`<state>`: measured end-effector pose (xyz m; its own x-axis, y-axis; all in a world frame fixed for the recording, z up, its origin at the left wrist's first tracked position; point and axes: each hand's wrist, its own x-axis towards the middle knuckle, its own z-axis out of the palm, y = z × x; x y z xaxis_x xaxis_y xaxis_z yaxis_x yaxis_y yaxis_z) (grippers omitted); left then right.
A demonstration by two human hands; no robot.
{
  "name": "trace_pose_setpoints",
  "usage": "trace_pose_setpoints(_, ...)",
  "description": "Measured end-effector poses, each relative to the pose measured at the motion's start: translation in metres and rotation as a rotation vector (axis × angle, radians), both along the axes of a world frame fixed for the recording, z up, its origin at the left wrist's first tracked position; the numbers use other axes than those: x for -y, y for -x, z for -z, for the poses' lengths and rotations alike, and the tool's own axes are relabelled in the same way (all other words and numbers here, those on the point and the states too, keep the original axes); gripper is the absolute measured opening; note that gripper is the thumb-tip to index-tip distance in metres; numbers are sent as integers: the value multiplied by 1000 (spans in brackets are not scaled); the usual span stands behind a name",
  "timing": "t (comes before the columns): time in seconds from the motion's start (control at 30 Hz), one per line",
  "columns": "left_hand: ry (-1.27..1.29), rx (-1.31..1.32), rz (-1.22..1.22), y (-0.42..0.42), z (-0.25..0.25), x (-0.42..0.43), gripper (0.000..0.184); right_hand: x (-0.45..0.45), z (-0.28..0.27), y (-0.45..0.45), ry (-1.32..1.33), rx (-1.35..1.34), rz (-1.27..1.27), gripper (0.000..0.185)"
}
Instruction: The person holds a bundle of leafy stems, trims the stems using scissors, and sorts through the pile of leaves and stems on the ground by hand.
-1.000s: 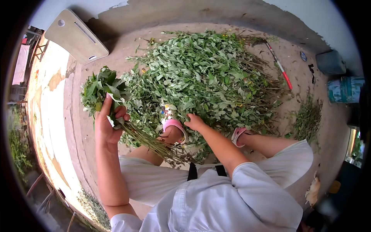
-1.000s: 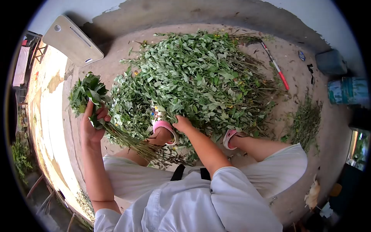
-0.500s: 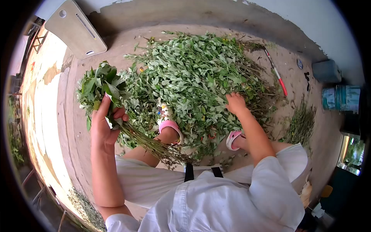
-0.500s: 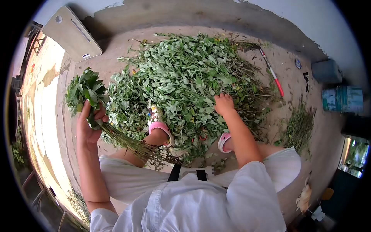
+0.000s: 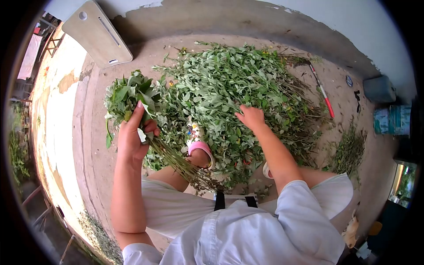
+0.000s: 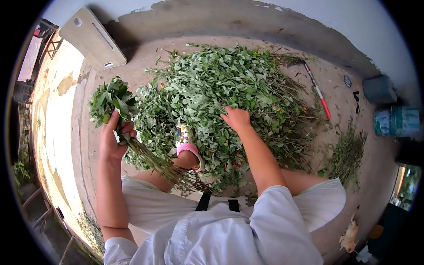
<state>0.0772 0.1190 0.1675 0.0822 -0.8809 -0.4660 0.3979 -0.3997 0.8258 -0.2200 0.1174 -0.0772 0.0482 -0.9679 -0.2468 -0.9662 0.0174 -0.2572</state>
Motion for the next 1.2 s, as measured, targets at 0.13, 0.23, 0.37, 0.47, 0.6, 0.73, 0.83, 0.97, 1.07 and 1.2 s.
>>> trace_pose_setpoints(0.13,6,4,15,1,-2,-1,17,1,-22,7,-19,156,-46,23)
trace_pose_setpoints(0.23,-2,21,27,4,-5,0,18,6,-21,13,-16,366,-70,16)
trace_pose_setpoints(0.37,0,27,42,6,-6,0,18,1,8,-3,-255,63,-105,24)
trace_pose_setpoints(0.47,2,2,53,6,-6,-1,19,3,12,-25,-251,-30,104,26)
trace_pose_setpoints(0.6,-10,36,53,8,-8,1,21,3,24,-34,-132,-97,-68,17)
trace_pose_setpoints(0.73,14,-6,67,2,-3,0,19,4,-3,-26,15,316,-26,16)
trace_pose_setpoints(0.83,13,44,79,2,-2,2,19,9,-28,-16,109,564,9,19)
trace_pose_setpoints(0.97,21,30,98,1,3,4,20,15,-89,-12,28,851,163,22)
trace_pose_setpoints(1.07,42,123,50,9,2,5,23,17,-136,-10,-38,1138,245,21)
trace_pose_setpoints(1.2,-55,105,131,20,-8,0,22,11,-190,-25,-25,1289,173,17)
